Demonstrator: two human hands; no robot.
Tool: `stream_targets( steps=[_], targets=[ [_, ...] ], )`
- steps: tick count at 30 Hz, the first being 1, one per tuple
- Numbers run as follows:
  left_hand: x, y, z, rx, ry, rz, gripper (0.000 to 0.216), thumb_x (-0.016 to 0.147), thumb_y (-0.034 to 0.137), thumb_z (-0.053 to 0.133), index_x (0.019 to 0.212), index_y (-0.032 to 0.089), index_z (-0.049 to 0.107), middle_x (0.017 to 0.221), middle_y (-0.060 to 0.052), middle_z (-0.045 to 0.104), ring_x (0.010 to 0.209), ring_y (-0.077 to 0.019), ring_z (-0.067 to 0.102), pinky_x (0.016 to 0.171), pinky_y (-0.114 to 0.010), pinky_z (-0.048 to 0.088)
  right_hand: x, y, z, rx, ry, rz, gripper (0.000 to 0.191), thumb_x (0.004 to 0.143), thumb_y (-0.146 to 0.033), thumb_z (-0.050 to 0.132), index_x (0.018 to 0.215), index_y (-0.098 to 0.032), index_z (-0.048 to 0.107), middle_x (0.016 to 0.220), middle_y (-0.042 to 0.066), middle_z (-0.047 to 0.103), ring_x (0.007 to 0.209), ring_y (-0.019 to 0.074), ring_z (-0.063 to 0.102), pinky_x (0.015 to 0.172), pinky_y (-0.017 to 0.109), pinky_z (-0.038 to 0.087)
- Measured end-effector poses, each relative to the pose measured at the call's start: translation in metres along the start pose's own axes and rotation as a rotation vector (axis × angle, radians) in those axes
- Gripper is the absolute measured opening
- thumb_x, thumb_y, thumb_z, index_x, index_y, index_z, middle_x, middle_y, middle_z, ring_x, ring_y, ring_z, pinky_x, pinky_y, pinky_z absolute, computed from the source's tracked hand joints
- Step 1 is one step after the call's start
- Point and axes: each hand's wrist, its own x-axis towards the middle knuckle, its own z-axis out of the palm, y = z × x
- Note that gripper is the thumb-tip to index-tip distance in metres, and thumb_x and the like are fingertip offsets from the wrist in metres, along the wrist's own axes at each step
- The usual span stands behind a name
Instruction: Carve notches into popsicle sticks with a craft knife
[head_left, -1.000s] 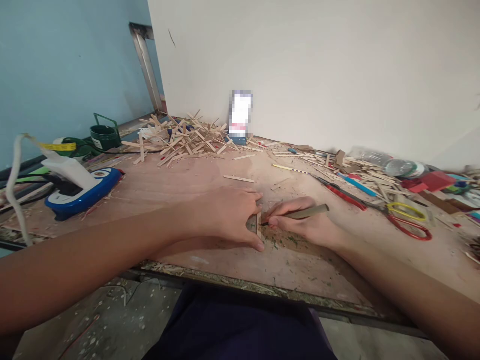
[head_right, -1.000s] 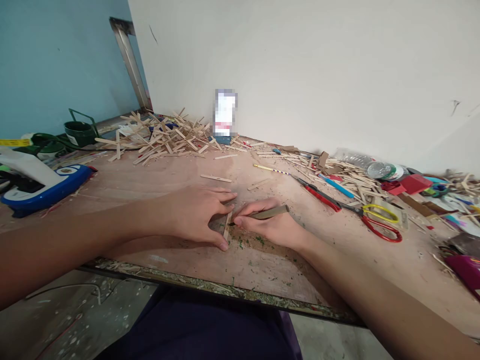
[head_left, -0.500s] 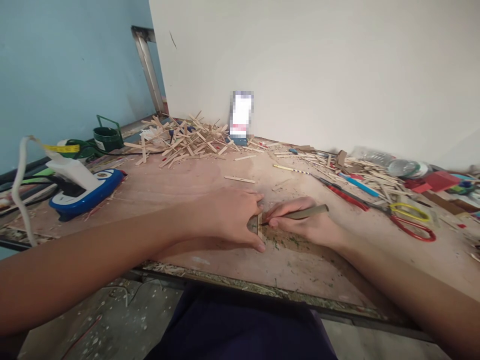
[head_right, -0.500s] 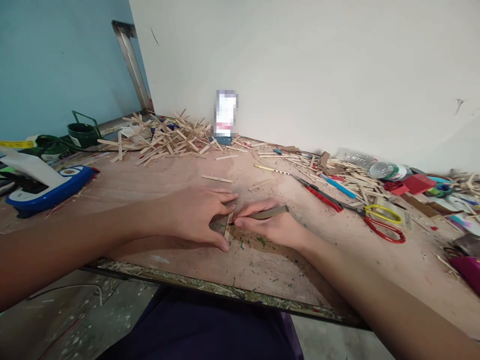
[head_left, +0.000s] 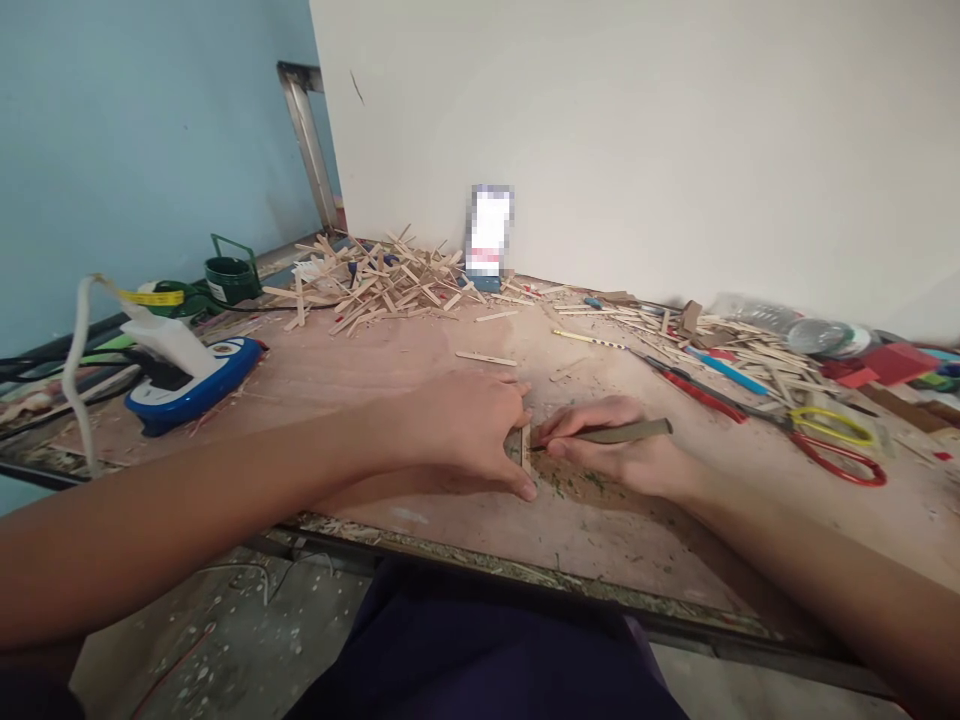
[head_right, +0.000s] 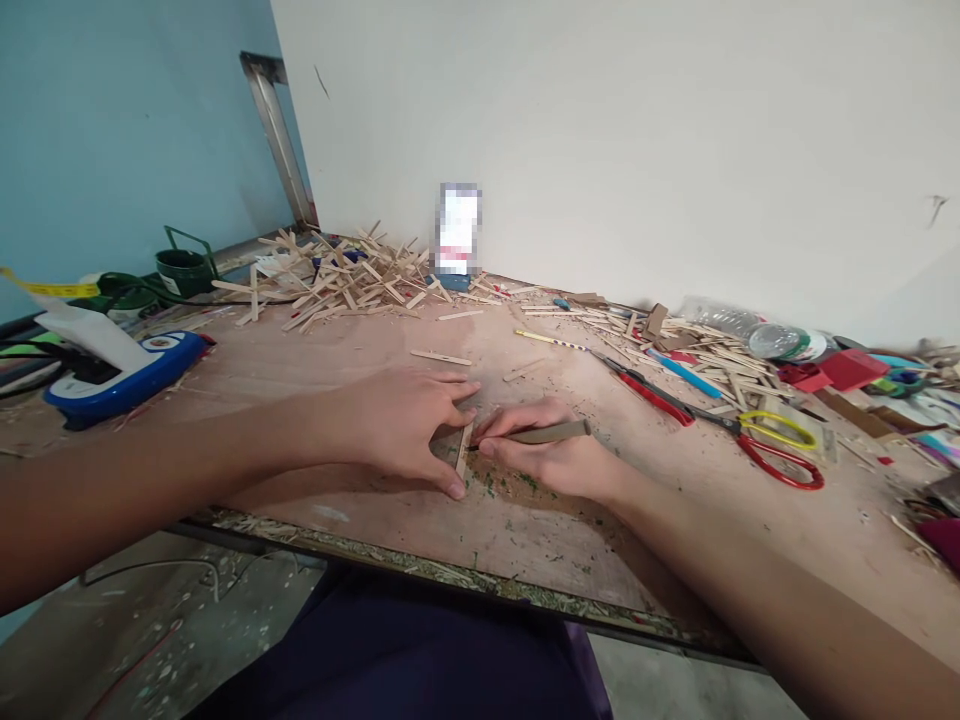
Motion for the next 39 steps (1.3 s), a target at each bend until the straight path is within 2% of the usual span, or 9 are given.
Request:
stream_targets(
  steps=[4,11,16,22,28,34,39],
  targets=[
    [0.0,-0.003,0.003,-0.009,0.006,-0.004,0.078,0.084,0.088,0.071,0.126,0.023,0.08,0.169,-0.018,0.052,0.158,-0.0445,0.045,0.117,-0.05,0.05,-0.001,0.002,-0.001,0.006,0.011,0.026,0.034,0.096,-0.05,0.083,0.085,-0.018,0.084,0.096,0.011,0.085,0.088,0.0253,0.079,0.08,0.036,0.063],
    [-0.001,-0.005,0.005,-0.015,0.002,-0.002,0.086,0.085,0.089,0.07,0.137,0.021,0.076,0.175,-0.019,0.043,0.162,-0.043,0.042,0.123,-0.05,0.046,-0.002,0.003,-0.004,-0.002,0.081,0.102,0.031,0.094,-0.049,0.084,0.091,-0.018,0.087,0.098,0.01,0.086,0.09,0.0245,0.08,0.081,0.034,0.064],
    [-0.001,-0.004,0.005,-0.014,0.003,0.011,0.083,0.086,0.089,0.07,0.137,0.023,0.076,0.173,-0.015,0.047,0.158,-0.0413,0.047,0.123,-0.045,0.046,0.0,0.0,-0.001,-0.004,0.049,0.096,0.032,0.091,-0.049,0.086,0.093,-0.018,0.088,0.101,0.01,0.087,0.091,0.0252,0.081,0.084,0.036,0.066],
    [-0.001,-0.005,0.007,-0.033,0.025,0.033,0.083,0.087,0.088,0.07,0.133,0.02,0.077,0.167,-0.018,0.054,0.155,-0.0435,0.05,0.121,-0.05,0.048,0.001,-0.003,0.0,-0.012,0.024,0.071,0.025,0.094,-0.044,0.084,0.093,-0.019,0.088,0.101,0.009,0.088,0.092,0.0239,0.082,0.086,0.034,0.066],
    [0.0,-0.007,0.008,-0.045,0.02,0.015,0.082,0.086,0.089,0.069,0.133,0.022,0.077,0.169,-0.017,0.052,0.153,-0.0434,0.052,0.119,-0.051,0.049,0.002,-0.003,0.0,-0.034,0.016,0.031,0.024,0.096,-0.041,0.082,0.092,-0.018,0.087,0.099,0.009,0.087,0.089,0.0231,0.081,0.082,0.033,0.066],
    [0.0,-0.007,0.008,-0.035,0.001,0.005,0.087,0.084,0.091,0.069,0.134,0.021,0.077,0.176,-0.019,0.042,0.163,-0.0427,0.038,0.122,-0.051,0.047,-0.001,-0.004,0.007,-0.067,0.021,-0.042,0.027,0.1,-0.041,0.078,0.084,-0.019,0.082,0.093,0.01,0.085,0.084,0.0228,0.078,0.078,0.034,0.063],
    [0.001,-0.005,0.005,-0.018,-0.01,-0.005,0.084,0.083,0.09,0.072,0.133,0.022,0.078,0.174,-0.017,0.046,0.163,-0.0424,0.04,0.123,-0.048,0.047,-0.003,-0.004,0.009,-0.09,0.031,-0.086,0.03,0.102,-0.042,0.075,0.083,-0.02,0.079,0.092,0.01,0.083,0.084,0.0232,0.077,0.079,0.036,0.061]
  ],
)
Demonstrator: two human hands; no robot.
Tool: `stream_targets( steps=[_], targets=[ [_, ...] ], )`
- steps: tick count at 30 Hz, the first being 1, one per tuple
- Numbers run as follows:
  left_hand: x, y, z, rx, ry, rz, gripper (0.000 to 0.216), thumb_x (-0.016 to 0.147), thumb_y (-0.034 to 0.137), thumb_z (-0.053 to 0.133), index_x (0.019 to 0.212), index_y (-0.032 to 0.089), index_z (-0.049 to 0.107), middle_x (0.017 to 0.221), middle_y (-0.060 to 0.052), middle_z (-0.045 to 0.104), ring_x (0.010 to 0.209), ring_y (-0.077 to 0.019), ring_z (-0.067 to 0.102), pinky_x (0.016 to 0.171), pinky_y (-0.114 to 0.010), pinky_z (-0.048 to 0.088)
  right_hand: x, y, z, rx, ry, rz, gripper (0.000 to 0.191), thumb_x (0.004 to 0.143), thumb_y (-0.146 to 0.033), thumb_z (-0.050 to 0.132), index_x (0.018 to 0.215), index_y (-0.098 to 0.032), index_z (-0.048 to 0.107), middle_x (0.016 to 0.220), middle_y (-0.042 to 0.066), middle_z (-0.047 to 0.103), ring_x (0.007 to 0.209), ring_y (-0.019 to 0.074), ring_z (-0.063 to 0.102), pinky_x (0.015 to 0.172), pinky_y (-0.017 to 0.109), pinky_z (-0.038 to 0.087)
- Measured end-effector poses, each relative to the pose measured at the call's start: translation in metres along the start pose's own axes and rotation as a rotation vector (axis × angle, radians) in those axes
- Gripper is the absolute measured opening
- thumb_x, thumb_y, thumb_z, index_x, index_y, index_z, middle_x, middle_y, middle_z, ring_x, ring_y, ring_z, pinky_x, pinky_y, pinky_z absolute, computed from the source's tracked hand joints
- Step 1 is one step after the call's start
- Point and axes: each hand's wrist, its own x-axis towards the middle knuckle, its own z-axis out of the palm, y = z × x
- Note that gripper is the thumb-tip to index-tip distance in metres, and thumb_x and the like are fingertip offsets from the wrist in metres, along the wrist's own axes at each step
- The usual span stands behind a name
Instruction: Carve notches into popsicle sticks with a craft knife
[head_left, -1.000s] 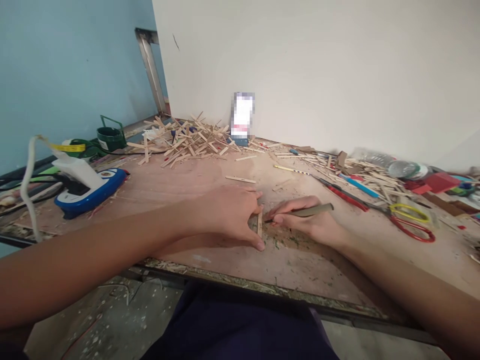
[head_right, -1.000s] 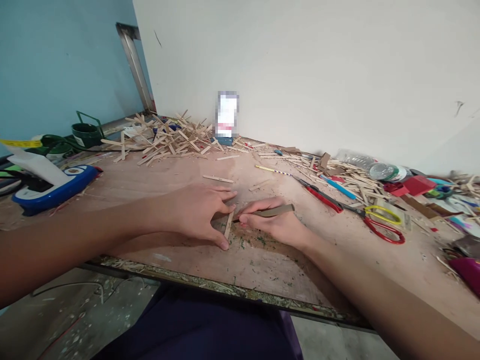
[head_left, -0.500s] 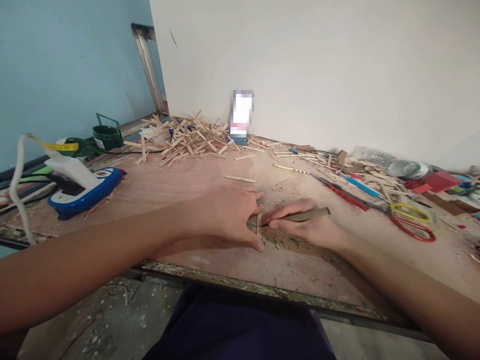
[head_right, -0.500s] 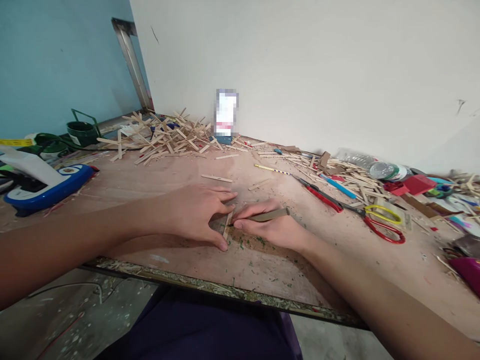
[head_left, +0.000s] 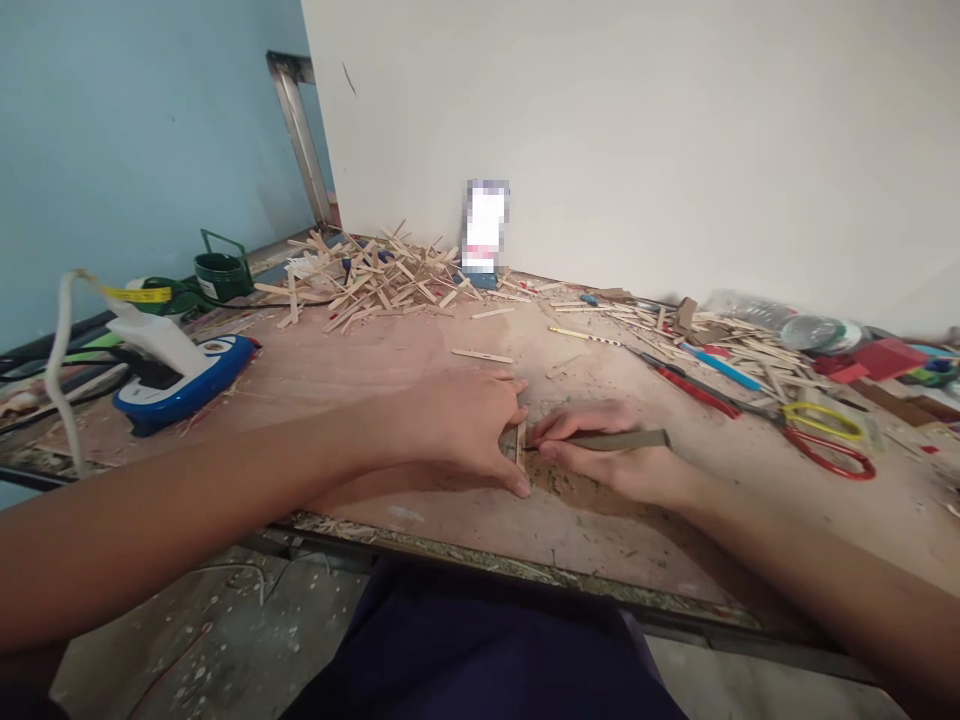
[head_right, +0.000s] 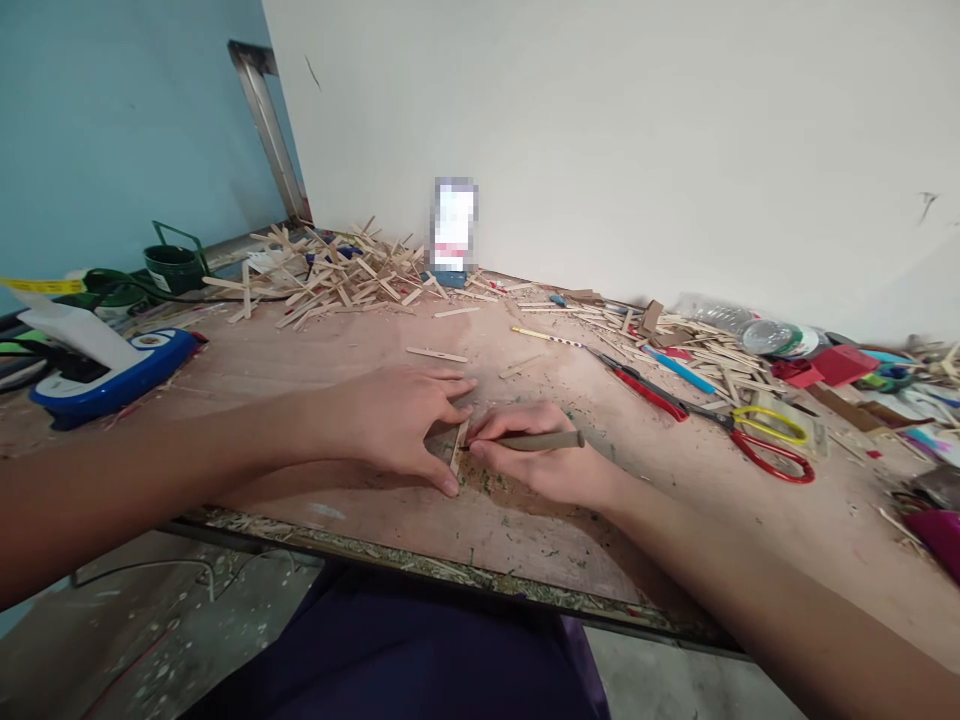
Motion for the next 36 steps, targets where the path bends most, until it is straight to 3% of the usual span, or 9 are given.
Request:
stream_targets(
  steps=[22,28,36],
  targets=[
    [-0.002,-0.004,0.006,0.011,0.025,0.035,0.094,0.087,0.09,0.069,0.148,0.018,0.071,0.177,-0.02,0.038,0.167,-0.0407,0.033,0.133,-0.049,0.035,0.0,0.005,-0.005,0.102,0.044,0.197,0.029,0.093,-0.046,0.082,0.087,-0.018,0.084,0.092,0.009,0.084,0.081,0.0209,0.074,0.075,0.032,0.06],
    [-0.004,-0.006,0.003,-0.038,-0.005,0.043,0.093,0.089,0.088,0.069,0.158,0.026,0.063,0.179,-0.016,0.035,0.166,-0.0424,0.034,0.133,-0.052,0.034,0.0,0.001,-0.005,0.135,0.041,0.219,0.029,0.093,-0.045,0.081,0.085,-0.017,0.084,0.08,0.007,0.08,0.069,0.017,0.066,0.065,0.029,0.053],
    [-0.001,-0.011,0.002,-0.082,0.091,-0.019,0.088,0.081,0.08,0.083,0.145,0.021,0.072,0.155,-0.016,0.061,0.143,-0.0438,0.056,0.115,-0.048,0.048,-0.001,0.002,-0.008,0.158,0.075,0.234,0.037,0.093,-0.051,0.08,0.085,-0.015,0.085,0.07,0.006,0.076,0.065,0.0174,0.065,0.061,0.029,0.051]
  ],
)
